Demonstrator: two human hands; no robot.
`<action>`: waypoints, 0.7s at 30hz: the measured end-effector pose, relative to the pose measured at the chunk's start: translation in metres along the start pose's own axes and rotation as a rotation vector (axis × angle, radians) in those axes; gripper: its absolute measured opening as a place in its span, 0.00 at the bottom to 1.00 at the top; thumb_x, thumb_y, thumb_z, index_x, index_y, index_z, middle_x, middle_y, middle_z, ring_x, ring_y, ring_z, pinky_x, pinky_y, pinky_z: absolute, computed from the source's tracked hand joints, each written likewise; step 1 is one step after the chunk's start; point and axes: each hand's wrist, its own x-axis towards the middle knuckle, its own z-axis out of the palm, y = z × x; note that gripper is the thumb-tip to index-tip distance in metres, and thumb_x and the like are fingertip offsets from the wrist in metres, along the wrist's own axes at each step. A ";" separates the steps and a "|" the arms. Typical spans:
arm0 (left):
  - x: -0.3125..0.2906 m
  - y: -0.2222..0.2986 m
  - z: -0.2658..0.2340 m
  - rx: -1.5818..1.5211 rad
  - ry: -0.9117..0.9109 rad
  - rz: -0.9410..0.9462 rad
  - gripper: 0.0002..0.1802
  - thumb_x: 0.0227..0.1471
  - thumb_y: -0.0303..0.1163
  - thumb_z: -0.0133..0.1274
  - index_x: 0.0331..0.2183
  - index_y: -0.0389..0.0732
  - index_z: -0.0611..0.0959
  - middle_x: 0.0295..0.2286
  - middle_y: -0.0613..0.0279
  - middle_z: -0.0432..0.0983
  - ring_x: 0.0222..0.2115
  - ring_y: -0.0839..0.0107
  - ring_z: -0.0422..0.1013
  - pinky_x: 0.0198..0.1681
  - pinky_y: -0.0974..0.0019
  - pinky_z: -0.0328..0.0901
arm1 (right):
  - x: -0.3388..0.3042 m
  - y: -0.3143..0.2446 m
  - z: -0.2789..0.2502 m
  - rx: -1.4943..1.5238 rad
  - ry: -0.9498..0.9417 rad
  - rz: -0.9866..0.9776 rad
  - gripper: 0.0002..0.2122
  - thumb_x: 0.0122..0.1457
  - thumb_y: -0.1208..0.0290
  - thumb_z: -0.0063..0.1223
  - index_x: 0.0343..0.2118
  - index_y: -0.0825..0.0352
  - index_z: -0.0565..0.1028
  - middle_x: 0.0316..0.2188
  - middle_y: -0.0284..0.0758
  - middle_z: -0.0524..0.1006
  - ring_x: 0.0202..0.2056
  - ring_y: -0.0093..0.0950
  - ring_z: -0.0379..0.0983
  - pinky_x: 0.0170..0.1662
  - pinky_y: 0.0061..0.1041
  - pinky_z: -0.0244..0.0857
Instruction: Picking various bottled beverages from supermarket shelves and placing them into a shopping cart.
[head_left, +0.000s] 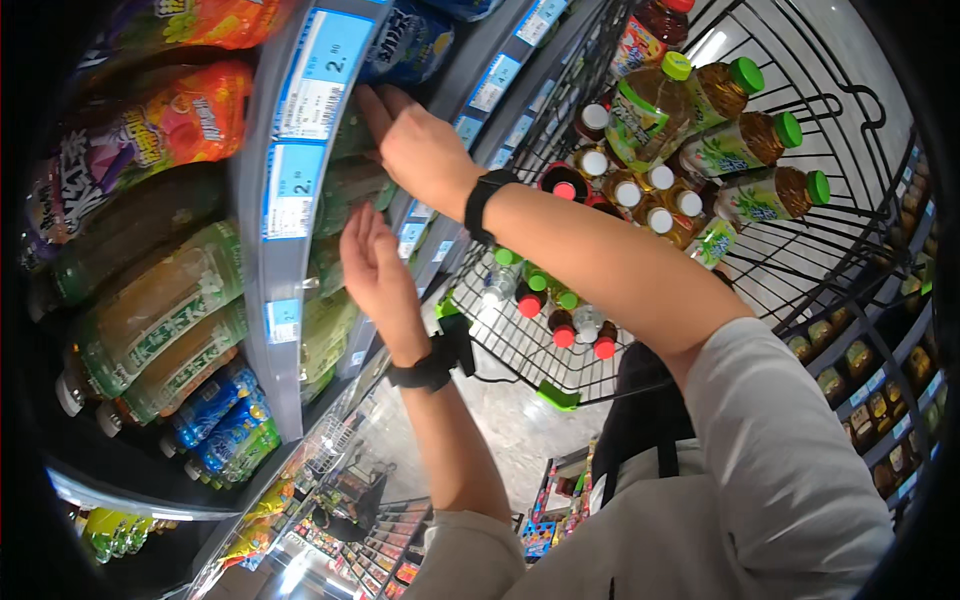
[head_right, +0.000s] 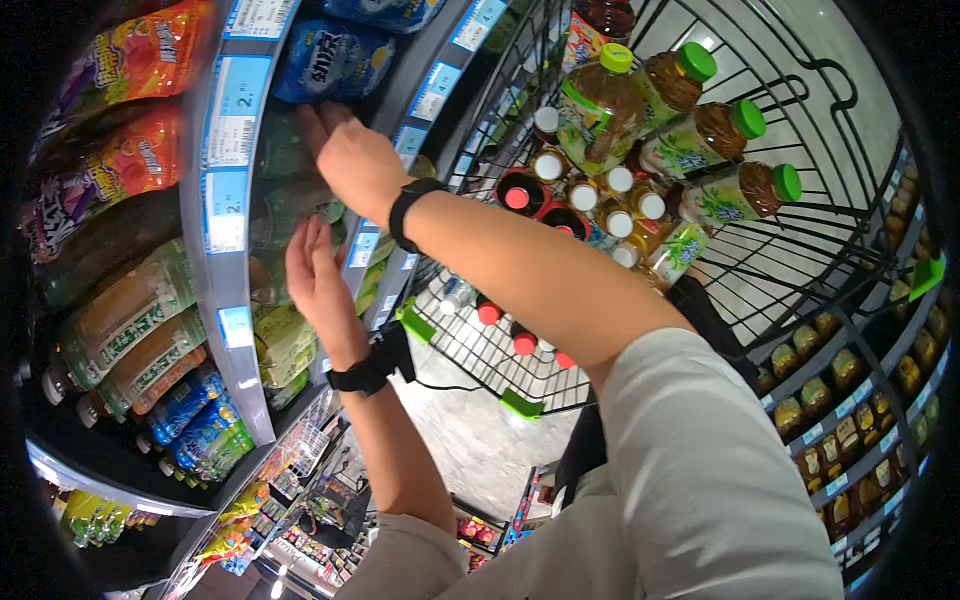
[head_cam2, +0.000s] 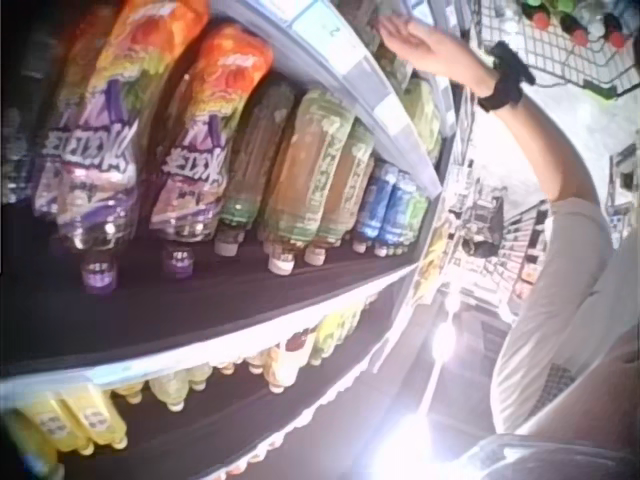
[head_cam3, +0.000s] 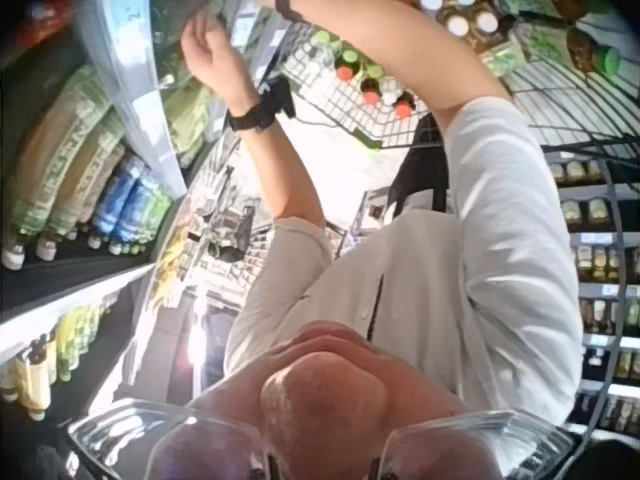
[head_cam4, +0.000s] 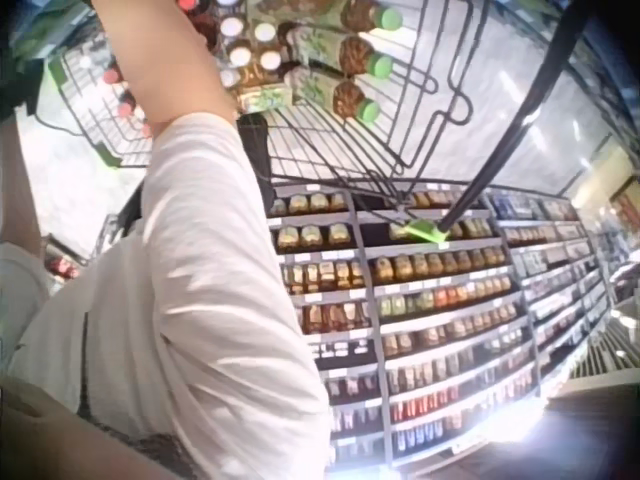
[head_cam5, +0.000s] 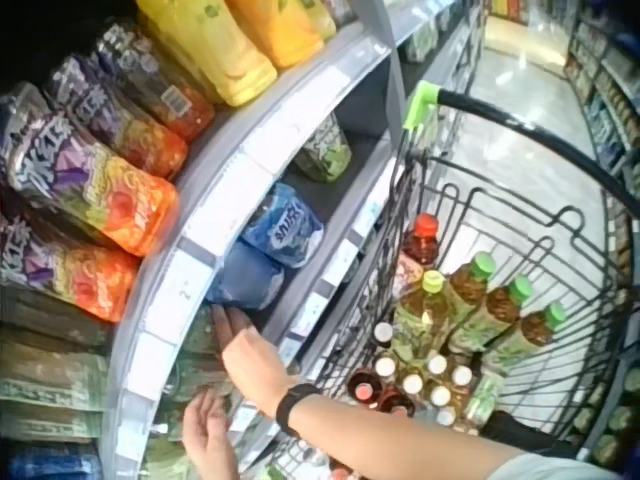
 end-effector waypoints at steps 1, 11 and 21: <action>-0.003 0.005 -0.006 0.015 -0.009 -0.029 0.25 0.60 0.28 0.47 0.57 0.29 0.67 0.55 0.47 0.68 0.55 0.60 0.67 0.54 0.62 0.64 | -0.001 -0.005 0.001 -0.017 0.026 0.004 0.30 0.52 0.76 0.51 0.60 0.73 0.59 0.46 0.45 0.71 0.44 0.42 0.73 0.38 0.36 0.74; -0.012 -0.004 -0.019 -0.003 -0.001 -0.146 0.28 0.64 0.34 0.45 0.61 0.33 0.62 0.58 0.51 0.66 0.57 0.64 0.65 0.57 0.61 0.62 | -0.006 -0.032 0.049 0.260 0.244 0.213 0.32 0.55 0.71 0.52 0.60 0.83 0.56 0.54 0.67 0.62 0.52 0.56 0.66 0.54 0.40 0.66; -0.041 -0.023 0.000 -0.067 -0.162 -0.131 0.26 0.61 0.29 0.47 0.59 0.31 0.67 0.52 0.52 0.72 0.53 0.65 0.69 0.52 0.67 0.63 | 0.043 -0.002 0.076 0.378 0.173 0.172 0.20 0.63 0.56 0.44 0.50 0.66 0.71 0.46 0.52 0.73 0.47 0.50 0.70 0.52 0.42 0.65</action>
